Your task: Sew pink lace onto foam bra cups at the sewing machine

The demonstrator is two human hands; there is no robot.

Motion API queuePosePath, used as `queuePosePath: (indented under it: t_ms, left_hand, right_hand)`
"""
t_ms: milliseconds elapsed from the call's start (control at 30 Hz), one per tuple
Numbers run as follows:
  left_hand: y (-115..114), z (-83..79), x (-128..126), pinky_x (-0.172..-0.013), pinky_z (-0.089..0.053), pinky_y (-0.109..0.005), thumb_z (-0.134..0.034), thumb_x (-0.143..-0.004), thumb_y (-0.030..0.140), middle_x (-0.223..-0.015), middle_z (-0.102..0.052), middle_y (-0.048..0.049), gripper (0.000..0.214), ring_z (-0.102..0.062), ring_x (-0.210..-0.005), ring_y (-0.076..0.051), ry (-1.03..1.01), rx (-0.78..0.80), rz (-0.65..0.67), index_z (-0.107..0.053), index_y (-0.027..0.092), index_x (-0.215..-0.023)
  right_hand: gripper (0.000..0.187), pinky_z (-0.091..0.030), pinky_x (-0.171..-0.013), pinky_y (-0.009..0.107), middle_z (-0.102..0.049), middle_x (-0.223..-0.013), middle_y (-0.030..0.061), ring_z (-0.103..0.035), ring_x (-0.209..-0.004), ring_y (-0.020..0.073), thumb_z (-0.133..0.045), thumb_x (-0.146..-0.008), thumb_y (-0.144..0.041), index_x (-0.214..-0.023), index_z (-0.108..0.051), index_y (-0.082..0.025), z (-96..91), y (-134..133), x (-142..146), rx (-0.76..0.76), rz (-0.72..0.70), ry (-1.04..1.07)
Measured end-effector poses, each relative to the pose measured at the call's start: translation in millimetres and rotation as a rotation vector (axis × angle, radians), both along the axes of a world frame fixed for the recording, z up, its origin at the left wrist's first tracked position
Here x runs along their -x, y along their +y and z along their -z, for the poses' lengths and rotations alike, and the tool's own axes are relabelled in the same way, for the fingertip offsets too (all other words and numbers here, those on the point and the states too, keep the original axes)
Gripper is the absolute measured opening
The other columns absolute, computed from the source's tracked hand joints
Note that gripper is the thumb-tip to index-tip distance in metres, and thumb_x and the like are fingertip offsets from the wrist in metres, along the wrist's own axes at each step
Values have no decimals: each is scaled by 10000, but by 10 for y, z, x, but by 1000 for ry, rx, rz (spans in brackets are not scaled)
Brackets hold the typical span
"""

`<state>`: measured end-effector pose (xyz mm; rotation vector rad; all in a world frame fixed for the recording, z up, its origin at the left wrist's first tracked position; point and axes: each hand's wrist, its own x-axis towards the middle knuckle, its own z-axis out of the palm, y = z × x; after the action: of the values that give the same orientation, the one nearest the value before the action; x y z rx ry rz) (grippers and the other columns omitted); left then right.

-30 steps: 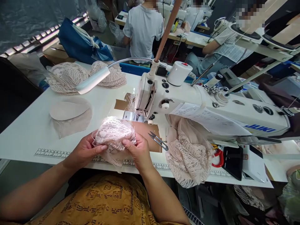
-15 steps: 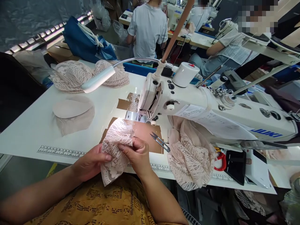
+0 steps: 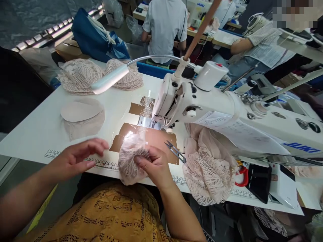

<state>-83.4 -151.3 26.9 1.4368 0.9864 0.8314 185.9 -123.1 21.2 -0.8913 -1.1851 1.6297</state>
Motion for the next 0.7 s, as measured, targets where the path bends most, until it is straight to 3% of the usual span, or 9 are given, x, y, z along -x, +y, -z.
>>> queuePosePath:
  t_ms: [33,100,200,300,400,500,600,700]
  left_hand:
    - [54,-82,-19,-1039,-418,-337,-706,-793,231,-1377,-504,-95,435,-482,-1247,-245,58,-100,7,-575,226,-1207]
    - [168,-200,-105,-1099,-369,-378,-803,-704,304,-1451,-433,-107,747,-410,-1322,-289,134,-153,102,-464,237,-1366]
    - [291,-216,-261,-823,-508,-280,-719,-800,327,-1097,-620,-65,440,-598,-973,-203,79,-9,271,-577,177,-1188]
    - [317,-122,-359,-585,-414,-185,-642,-868,314,-791,-545,11,195,-506,-677,-103,-15,84,294,-600,136,-935]
    - [304,-64,-387,-557,-350,-174,-629,-883,287,-737,-488,32,158,-433,-643,-81,-57,85,328,-584,136,-871]
    - [317,-97,-388,-594,-376,-187,-623,-888,290,-763,-509,21,155,-465,-677,-95,-77,95,346,-597,138,-893]
    - [369,-168,-406,-664,-431,-215,-659,-861,328,-868,-573,-9,235,-536,-767,-132,-63,124,307,-621,147,-1005]
    - [432,-201,-442,-651,-428,-220,-643,-864,381,-844,-574,-13,258,-532,-753,-135,8,137,250,-635,138,-951]
  right_hand:
    - [149,-518,-713,262,-745,-851,-21,-659,-752,152,-762,-778,-277,-926,-772,-290,-29,-5,11,-43,-108,-53]
    - [145,-515,-723,268,-731,-859,-12,-654,-776,160,-711,-825,-256,-960,-760,-275,-88,-18,40,-124,-260,-129]
    - [142,-504,-725,270,-715,-859,-1,-644,-782,163,-678,-851,-248,-978,-740,-254,-146,-22,58,-222,-313,-239]
    - [107,-483,-690,260,-702,-819,2,-625,-747,157,-706,-825,-270,-921,-722,-225,-152,-4,50,-288,-225,-350]
    - [81,-467,-662,259,-693,-794,10,-615,-723,152,-677,-839,-277,-810,-698,-204,-147,18,64,-324,-88,-417]
    - [134,-462,-670,266,-689,-805,21,-618,-736,155,-652,-839,-245,-715,-656,-195,-159,34,101,-343,0,-459]
    - [138,-450,-646,267,-671,-768,16,-602,-702,151,-643,-823,-221,-687,-632,-195,-165,43,127,-347,30,-489]
    - [103,-451,-641,275,-663,-759,17,-596,-694,156,-627,-830,-230,-734,-645,-195,-145,50,118,-316,-9,-483]
